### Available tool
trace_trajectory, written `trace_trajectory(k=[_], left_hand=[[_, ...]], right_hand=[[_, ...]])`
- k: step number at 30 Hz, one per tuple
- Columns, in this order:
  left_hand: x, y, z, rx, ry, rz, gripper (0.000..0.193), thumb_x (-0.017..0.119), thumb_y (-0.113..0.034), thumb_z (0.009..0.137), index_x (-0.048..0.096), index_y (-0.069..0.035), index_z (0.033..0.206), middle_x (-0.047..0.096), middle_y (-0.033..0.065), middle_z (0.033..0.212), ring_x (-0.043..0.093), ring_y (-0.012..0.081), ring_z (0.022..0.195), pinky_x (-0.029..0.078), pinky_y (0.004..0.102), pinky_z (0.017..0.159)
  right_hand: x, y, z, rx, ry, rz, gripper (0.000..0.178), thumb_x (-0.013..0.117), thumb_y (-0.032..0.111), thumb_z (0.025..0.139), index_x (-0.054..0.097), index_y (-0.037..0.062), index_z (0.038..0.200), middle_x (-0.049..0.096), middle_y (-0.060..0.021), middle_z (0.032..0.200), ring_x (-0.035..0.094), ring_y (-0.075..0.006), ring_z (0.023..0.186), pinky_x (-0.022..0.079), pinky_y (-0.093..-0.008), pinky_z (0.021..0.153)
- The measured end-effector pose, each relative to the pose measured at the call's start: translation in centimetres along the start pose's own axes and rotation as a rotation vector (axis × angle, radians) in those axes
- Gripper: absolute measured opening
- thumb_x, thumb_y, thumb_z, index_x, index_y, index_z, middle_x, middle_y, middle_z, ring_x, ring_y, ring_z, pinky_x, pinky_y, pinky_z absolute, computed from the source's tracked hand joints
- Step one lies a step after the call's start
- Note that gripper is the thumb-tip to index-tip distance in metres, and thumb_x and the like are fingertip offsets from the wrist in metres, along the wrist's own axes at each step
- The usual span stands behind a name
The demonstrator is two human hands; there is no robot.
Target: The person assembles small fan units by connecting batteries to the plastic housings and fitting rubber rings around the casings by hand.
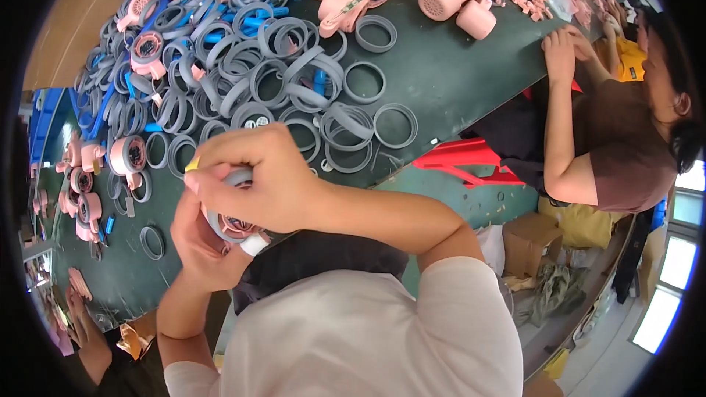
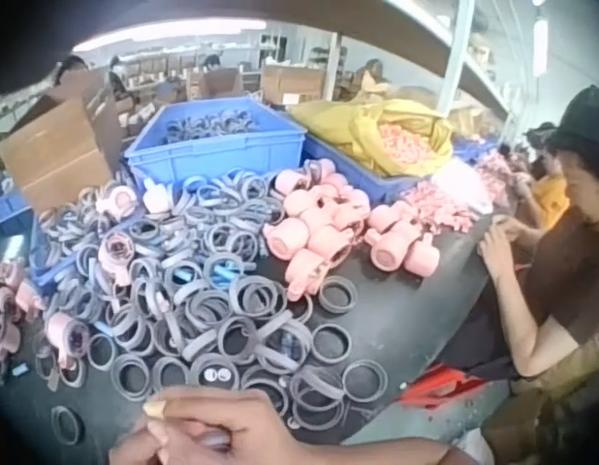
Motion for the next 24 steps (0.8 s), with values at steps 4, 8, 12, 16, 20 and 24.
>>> trace_trajectory(k=[4,8,12,16,20,24], left_hand=[[-0.2,0.2,4.7,-0.055,0.077,-0.013,0.073,0.07,0.004,0.064,0.043,-0.006,0.13,0.05,0.0154,0.122,0.057,0.022,0.1,0.048,0.0279,0.078],[-7.1,-0.6,11.1,0.237,-0.065,0.47,0.058,0.066,0.0,0.065,0.053,-0.009,0.12,0.053,0.0117,0.117,0.054,0.0261,0.105,0.044,0.0341,0.088],[-15.2,1.2,12.7,0.207,-0.278,1.388,0.062,0.064,-0.007,0.074,0.045,-0.015,0.132,0.043,0.0164,0.133,0.043,0.0366,0.12,0.038,0.0417,0.098],[-8.5,-4.5,9.3,0.355,-0.291,1.068,0.047,0.062,-0.01,0.076,0.054,-0.008,0.123,0.044,0.0182,0.134,0.041,0.0374,0.124,0.034,0.0406,0.101],[-4.5,-4.2,0.8,0.274,-0.211,0.764,0.042,0.066,-0.005,0.072,0.058,0.0,0.113,0.048,0.0272,0.124,0.047,0.0419,0.119,0.042,0.0453,0.095],[-3.1,-2.3,-3.2,0.209,-0.274,0.673,0.038,0.064,0.002,0.071,0.057,0.002,0.109,0.046,0.0247,0.126,0.043,0.0469,0.119,0.045,0.0459,0.092]], right_hand=[[-3.7,0.6,2.2,-0.022,-0.067,-0.119,0.025,0.061,0.021,0.086,0.066,-0.001,0.098,0.065,-0.0097,0.092,0.061,-0.0128,0.079,0.049,-0.0282,0.069],[-18.8,4.4,3.3,-0.358,-0.504,-1.035,0.035,0.07,0.018,0.074,0.061,0.0038,0.105,0.063,-0.0068,0.098,0.06,-0.0179,0.088,0.047,-0.0309,0.076],[-27.1,0.3,3.2,-0.118,-0.525,-1.625,0.033,0.068,0.013,0.071,0.061,0.0051,0.102,0.061,-0.0119,0.103,0.053,-0.0329,0.104,0.041,-0.0425,0.088],[-31.6,0.2,2.8,-0.153,-0.504,-1.647,0.032,0.073,0.014,0.07,0.062,0.0051,0.099,0.063,-0.0094,0.092,0.06,-0.0252,0.083,0.048,-0.0357,0.071],[-31.5,1.1,3.9,-0.118,-0.661,-0.57,0.036,0.078,0.008,0.07,0.061,-0.0006,0.1,0.064,-0.0071,0.09,0.061,-0.0134,0.078,0.048,-0.0214,0.065],[-26.5,-0.4,5.4,-0.257,-0.464,-1.409,0.039,0.074,0.028,0.073,0.062,0.0026,0.099,0.065,-0.0095,0.095,0.062,-0.0222,0.087,0.047,-0.032,0.079]])
Point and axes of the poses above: each hand's wrist, its own z-axis towards the middle knuckle, its own x-axis out of the palm, y = z × x, the point moved 7 cm from there along z, towards the middle knuckle
